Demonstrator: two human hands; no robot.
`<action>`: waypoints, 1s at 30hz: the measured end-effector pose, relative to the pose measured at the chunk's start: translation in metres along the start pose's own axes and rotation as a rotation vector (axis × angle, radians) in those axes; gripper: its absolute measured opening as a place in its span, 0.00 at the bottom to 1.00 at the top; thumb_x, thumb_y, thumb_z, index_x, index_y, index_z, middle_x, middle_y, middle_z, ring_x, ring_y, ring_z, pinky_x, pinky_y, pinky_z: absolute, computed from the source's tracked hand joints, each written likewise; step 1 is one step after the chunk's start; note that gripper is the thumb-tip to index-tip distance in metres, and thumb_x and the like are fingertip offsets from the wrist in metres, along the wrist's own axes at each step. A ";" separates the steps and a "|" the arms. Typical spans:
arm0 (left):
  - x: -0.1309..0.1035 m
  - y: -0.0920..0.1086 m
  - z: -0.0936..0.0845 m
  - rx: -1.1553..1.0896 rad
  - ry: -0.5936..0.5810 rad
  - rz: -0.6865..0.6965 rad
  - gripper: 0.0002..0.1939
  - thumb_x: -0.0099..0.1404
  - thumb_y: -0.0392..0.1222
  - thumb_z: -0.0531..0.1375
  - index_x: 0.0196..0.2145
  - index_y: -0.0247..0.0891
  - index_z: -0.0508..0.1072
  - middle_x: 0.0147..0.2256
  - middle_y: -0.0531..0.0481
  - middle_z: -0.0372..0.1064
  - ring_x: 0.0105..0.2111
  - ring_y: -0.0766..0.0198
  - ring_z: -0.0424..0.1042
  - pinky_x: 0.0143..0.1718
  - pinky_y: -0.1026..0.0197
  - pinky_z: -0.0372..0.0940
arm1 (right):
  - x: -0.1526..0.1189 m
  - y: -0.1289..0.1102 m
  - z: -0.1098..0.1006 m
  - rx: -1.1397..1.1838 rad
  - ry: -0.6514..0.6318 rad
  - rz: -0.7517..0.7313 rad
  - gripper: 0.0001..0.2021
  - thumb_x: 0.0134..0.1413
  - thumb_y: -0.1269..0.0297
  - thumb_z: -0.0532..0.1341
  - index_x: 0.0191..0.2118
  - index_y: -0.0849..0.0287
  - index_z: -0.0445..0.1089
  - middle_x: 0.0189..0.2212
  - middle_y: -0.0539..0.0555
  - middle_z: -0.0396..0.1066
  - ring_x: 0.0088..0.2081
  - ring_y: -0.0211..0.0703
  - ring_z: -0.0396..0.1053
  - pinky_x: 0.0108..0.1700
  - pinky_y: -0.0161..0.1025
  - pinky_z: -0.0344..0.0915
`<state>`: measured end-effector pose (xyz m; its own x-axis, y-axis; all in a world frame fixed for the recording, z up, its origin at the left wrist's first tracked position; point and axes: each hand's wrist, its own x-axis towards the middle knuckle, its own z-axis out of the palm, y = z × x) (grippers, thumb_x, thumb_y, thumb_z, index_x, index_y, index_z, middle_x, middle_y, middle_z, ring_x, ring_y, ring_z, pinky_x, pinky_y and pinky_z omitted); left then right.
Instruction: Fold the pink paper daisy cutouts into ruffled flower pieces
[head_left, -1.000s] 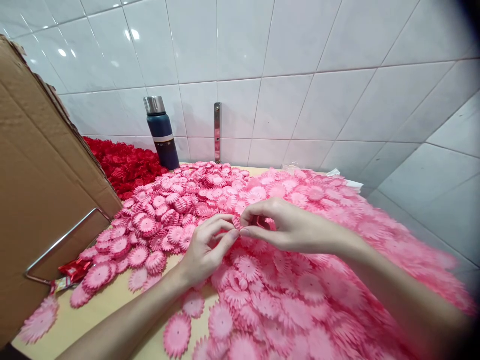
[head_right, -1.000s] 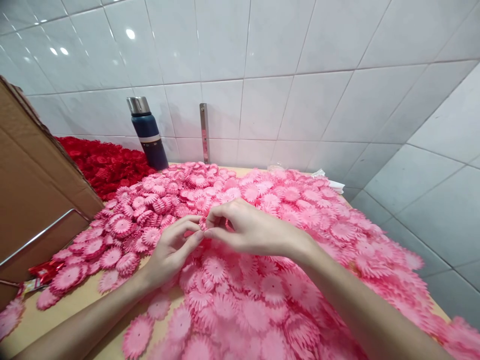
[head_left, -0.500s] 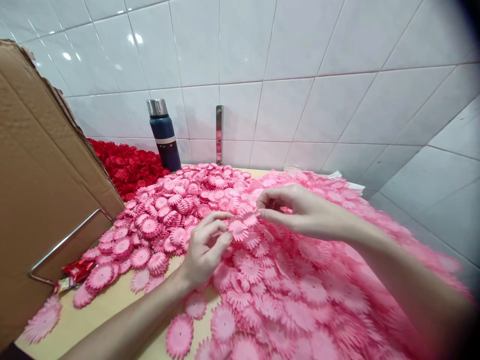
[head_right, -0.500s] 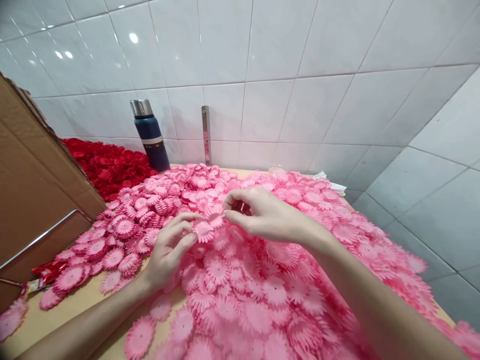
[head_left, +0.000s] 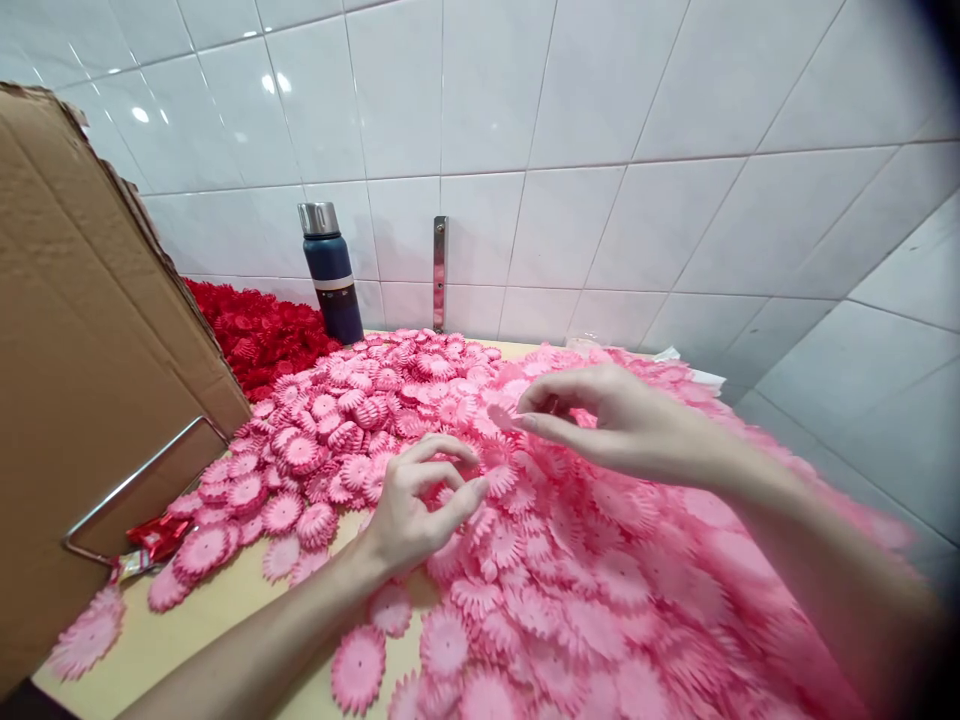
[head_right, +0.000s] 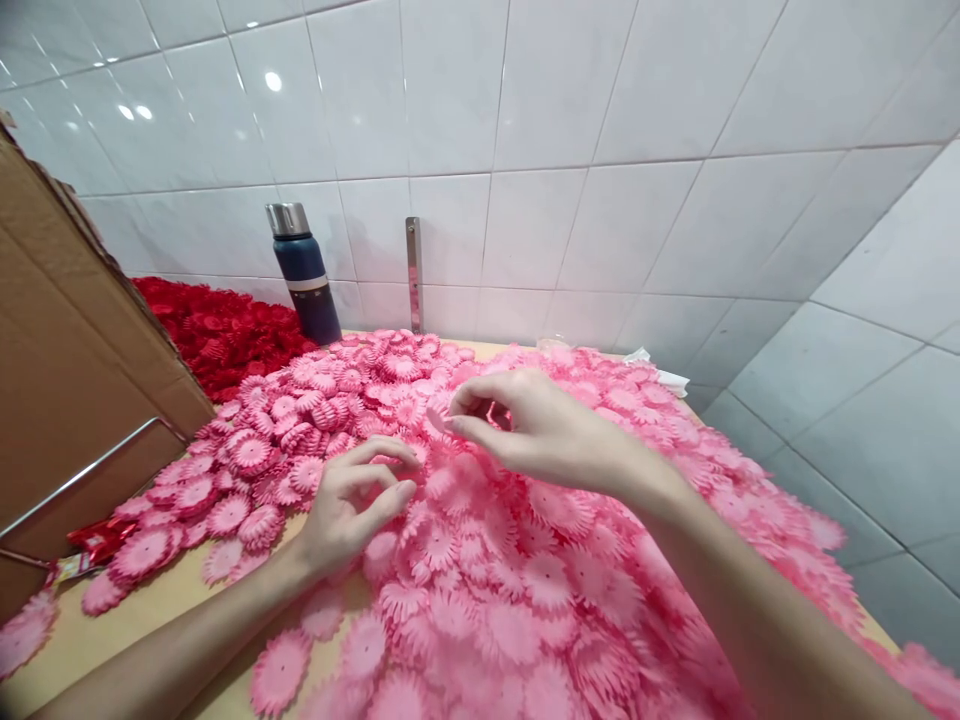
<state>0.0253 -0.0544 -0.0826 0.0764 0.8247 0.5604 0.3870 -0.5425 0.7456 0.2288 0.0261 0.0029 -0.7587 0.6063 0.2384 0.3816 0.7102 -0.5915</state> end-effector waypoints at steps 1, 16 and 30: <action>0.000 0.001 0.001 0.000 0.012 -0.008 0.12 0.61 0.36 0.61 0.20 0.35 0.72 0.34 0.45 0.73 0.36 0.59 0.74 0.40 0.56 0.67 | 0.001 -0.002 0.004 -0.007 -0.032 -0.006 0.10 0.61 0.62 0.57 0.28 0.58 0.68 0.25 0.49 0.68 0.27 0.37 0.63 0.30 0.37 0.60; -0.002 -0.011 0.004 0.022 0.011 -0.035 0.07 0.67 0.38 0.58 0.31 0.37 0.73 0.40 0.45 0.67 0.43 0.59 0.70 0.46 0.56 0.64 | 0.008 -0.011 0.027 0.109 -0.240 0.010 0.09 0.63 0.66 0.55 0.35 0.60 0.71 0.31 0.51 0.73 0.30 0.37 0.66 0.33 0.36 0.61; -0.001 -0.003 0.001 0.043 -0.057 -0.048 0.10 0.70 0.38 0.52 0.33 0.38 0.70 0.42 0.44 0.66 0.46 0.57 0.68 0.50 0.54 0.62 | 0.008 -0.003 0.022 0.093 -0.199 -0.007 0.10 0.64 0.63 0.54 0.31 0.59 0.67 0.26 0.50 0.67 0.27 0.37 0.61 0.30 0.37 0.58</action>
<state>0.0252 -0.0535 -0.0858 0.1081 0.8580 0.5021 0.4302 -0.4957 0.7545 0.2097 0.0212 -0.0104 -0.8539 0.5124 0.0909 0.3330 0.6722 -0.6612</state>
